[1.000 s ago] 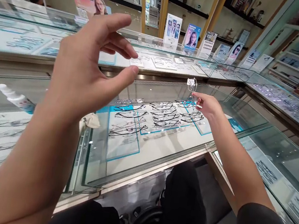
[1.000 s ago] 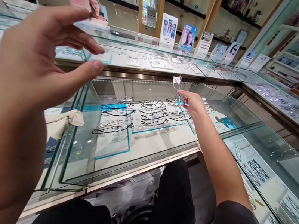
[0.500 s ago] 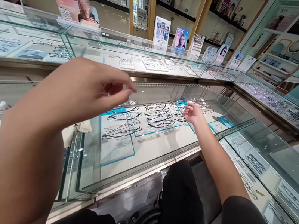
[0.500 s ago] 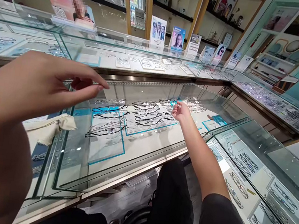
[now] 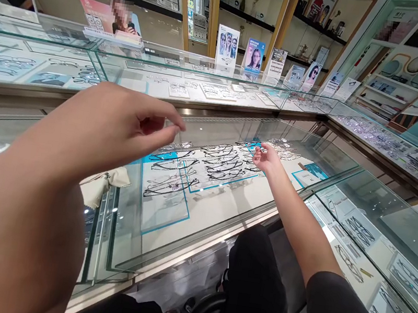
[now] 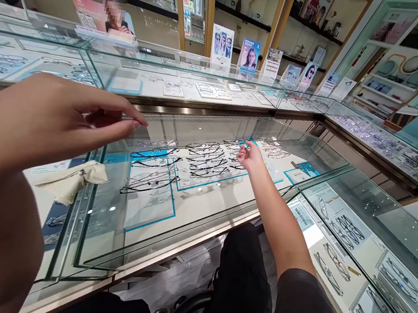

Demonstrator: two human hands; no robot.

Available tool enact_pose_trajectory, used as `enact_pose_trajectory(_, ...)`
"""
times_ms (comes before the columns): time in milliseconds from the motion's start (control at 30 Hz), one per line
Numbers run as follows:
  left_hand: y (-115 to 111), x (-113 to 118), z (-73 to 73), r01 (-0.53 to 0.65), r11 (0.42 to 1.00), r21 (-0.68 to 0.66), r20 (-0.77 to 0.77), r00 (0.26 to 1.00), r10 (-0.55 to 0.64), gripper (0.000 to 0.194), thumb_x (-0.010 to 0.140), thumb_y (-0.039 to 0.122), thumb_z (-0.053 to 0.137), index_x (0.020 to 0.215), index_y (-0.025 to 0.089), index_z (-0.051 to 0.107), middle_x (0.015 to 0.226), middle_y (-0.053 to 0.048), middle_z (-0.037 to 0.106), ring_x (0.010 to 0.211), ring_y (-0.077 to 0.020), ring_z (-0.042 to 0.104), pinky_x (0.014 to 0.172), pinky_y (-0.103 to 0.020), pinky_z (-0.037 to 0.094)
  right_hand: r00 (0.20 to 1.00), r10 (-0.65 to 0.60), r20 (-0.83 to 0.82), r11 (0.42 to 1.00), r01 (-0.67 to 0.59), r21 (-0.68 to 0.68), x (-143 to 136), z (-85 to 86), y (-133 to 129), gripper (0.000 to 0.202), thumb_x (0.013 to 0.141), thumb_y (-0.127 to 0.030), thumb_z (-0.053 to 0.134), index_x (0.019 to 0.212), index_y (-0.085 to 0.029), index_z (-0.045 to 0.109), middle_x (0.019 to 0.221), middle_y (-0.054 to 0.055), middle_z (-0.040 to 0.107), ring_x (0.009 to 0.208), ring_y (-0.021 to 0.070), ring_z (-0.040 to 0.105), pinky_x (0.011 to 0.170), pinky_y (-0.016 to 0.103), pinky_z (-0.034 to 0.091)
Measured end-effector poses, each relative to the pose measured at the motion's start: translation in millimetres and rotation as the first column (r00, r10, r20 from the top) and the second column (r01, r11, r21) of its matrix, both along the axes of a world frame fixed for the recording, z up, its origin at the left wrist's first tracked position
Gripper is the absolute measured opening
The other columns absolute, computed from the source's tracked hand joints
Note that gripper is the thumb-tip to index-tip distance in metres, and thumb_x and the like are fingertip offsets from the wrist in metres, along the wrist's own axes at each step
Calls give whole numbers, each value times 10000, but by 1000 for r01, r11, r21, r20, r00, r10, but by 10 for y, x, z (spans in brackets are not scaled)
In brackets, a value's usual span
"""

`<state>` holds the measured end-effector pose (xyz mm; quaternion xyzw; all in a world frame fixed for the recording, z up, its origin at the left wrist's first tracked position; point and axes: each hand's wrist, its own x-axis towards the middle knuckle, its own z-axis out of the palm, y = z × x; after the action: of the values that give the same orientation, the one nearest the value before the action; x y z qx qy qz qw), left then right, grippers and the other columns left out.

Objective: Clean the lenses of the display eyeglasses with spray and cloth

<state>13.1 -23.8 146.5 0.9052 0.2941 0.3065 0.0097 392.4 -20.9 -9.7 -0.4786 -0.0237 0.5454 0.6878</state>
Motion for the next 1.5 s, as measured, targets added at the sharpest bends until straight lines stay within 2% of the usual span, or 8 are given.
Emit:
enact_pose_trajectory(167, 40, -11, -10, 3, 1000, 18, -15, 1000, -2, 316, 829, 549, 595, 859, 336, 827, 585, 29, 663, 483, -149, 527, 552, -309, 315, 996, -6, 89, 999, 9, -32, 105, 118, -38, 148, 981, -178, 526, 839, -218, 526, 539, -51, 486, 442, 95, 347, 406, 194, 289)
enact_pose_trajectory(367, 65, -44, 2, -6, 1000, -1, -18, 1000, 6, 296, 835, 515, 584, 845, 340, 823, 578, 24, 649, 487, -152, 505, 575, -328, 313, 962, -107, 253, 994, 112, -6, 201, 329, 139, 122, 983, -253, 543, 864, -229, 551, 566, -66, 561, 485, 97, 480, 585, 254, 502)
enact_pose_trajectory(733, 131, -77, -19, 22, 1000, -7, -31, 999, -22, 260, 861, 480, 601, 853, 333, 815, 654, 22, 708, 505, -166, 554, 545, -319, 333, 936, -113, 335, 982, 156, -105, 215, 186, 663, 211, 1017, -231, 496, 807, -220, 516, 499, -87, 521, 440, 77, 451, 621, 264, 472)
enact_pose_trajectory(967, 179, -68, -88, 28, 1000, 13, -32, 999, -27, 191, 869, 426, 646, 830, 314, 795, 694, 20, 729, 546, -163, 544, 603, -330, 347, 927, -111, 359, 980, 162, -113, 171, 180, 695, 221, 998, -203, 493, 779, -217, 515, 485, -89, 515, 429, 75, 441, 583, 251, 427)
enact_pose_trajectory(1100, 141, -33, -90, 50, 999, -20, -60, 997, -51, 185, 879, 382, 639, 831, 304, 800, 658, 16, 707, 531, -160, 550, 572, -327, 327, 920, -118, 373, 986, 154, -67, 185, 284, 621, 180, 959, -192, 536, 781, -217, 534, 496, -84, 530, 434, 81, 459, 574, 253, 428)
enact_pose_trajectory(1333, -120, 153, -75, 123, 991, -53, -199, 971, -131, 268, 980, 311, 529, 956, 240, 787, 794, -20, 754, 690, -175, 650, 666, -315, 445, 907, -134, 400, 991, 111, 79, 128, 711, 436, 159, 938, -214, 561, 787, -202, 608, 524, -68, 572, 459, 77, 475, 614, 258, 486)
enact_pose_trajectory(1433, -462, 275, -64, 270, 962, 43, -147, 954, -261, 291, 1021, 302, 511, 1082, 231, 787, 992, -68, 789, 929, -239, 728, 833, -375, 547, 917, -76, 392, 990, 22, 139, -68, 823, 364, 138, 931, -250, 581, 819, -206, 649, 550, -70, 577, 476, 77, 479, 665, 253, 525)
enact_pose_trajectory(1500, -732, 332, -55, 446, 895, 8, -105, 890, -443, 319, 1047, 299, 503, 1215, 280, 773, 1079, -69, 793, 1020, -234, 744, 905, -377, 585, 926, -13, 378, 976, -70, 204, -272, 826, 334, 142, 914, -258, 577, 827, -205, 675, 537, -69, 554, 482, 89, 473, 697, 270, 562)
